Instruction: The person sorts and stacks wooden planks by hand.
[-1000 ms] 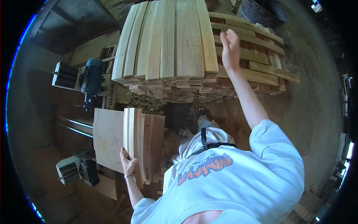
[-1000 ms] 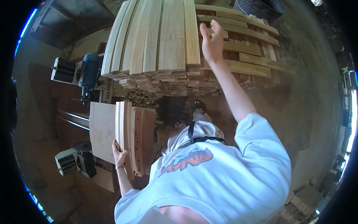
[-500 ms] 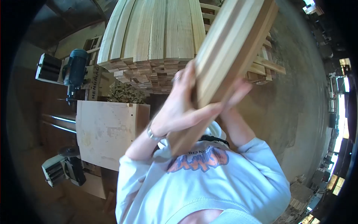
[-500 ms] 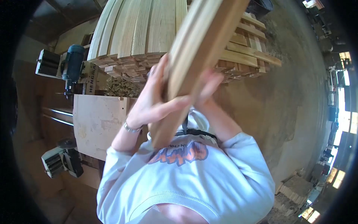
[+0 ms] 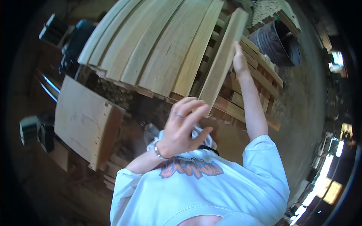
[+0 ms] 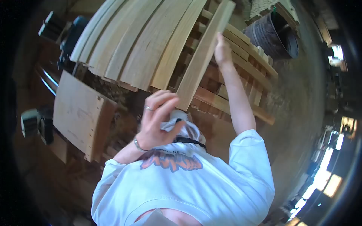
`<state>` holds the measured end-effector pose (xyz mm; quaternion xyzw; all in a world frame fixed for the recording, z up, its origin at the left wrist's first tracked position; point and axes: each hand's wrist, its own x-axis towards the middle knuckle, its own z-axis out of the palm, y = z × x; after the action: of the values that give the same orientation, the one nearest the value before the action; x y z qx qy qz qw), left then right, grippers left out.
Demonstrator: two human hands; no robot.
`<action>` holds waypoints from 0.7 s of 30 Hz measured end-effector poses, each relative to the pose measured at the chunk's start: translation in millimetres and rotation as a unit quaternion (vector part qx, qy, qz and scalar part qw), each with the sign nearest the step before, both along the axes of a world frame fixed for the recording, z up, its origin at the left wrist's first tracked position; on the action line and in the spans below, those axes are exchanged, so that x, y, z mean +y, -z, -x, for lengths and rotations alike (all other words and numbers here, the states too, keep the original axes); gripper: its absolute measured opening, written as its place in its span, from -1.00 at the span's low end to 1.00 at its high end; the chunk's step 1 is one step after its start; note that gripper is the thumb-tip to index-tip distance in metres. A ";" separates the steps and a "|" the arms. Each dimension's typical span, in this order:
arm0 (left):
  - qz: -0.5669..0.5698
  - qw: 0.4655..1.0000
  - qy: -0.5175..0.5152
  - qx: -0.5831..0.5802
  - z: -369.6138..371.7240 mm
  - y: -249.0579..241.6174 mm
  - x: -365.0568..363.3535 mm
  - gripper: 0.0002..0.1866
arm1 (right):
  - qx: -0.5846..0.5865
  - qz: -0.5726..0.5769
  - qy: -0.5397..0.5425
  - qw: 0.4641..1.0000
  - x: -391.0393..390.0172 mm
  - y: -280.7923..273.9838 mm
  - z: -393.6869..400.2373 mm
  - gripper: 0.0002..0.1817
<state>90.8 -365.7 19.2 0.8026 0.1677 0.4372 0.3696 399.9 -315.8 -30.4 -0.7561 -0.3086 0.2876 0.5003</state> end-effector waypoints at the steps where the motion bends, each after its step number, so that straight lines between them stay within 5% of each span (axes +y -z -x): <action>1: 0.014 0.999 -0.043 -0.016 2.0 10.6 -2.9 -0.38 | 0.068 0.037 -0.055 0.995 -1.3 -18.4 24.7 -0.22; 3: 0.038 0.987 -0.156 -0.001 12.9 24.0 -13.6 -0.37 | 0.106 -0.056 -0.086 0.989 2.7 32.5 14.9 -0.27; 9: 0.071 0.911 -0.405 -0.005 32.0 60.8 -7.5 -0.35 | 0.233 -0.068 -0.031 0.970 3.1 -2.5 84.1 -0.32; 12: 0.126 0.867 -0.482 -0.027 32.8 74.0 12.9 -0.26 | 0.164 -0.053 -0.082 0.982 16.7 -27.4 49.0 -0.31; 14: 0.141 0.874 -0.464 -0.036 22.4 91.7 4.4 -0.13 | 0.016 -0.118 -0.001 0.993 59.3 -32.8 -27.6 -0.27; 16: 0.171 0.886 -0.426 -0.065 -3.2 105.1 -13.6 -0.03 | -0.065 -0.109 -0.090 0.988 133.2 -51.1 -110.9 -0.20; 19: 0.193 0.880 -0.417 -0.116 -44.1 114.4 -21.3 0.03 | -0.151 0.054 -0.249 0.955 239.9 -50.3 -190.6 -0.24; 21: 0.203 0.869 -0.431 -0.137 -61.1 119.7 -24.1 0.05 | 0.160 0.154 -0.281 0.934 275.4 -32.7 -219.0 -0.28</action>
<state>151.9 -389.8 -100.5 0.4901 0.5295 0.6150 0.3181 619.0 -40.4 2.2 -0.6504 -0.3761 0.5773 0.3197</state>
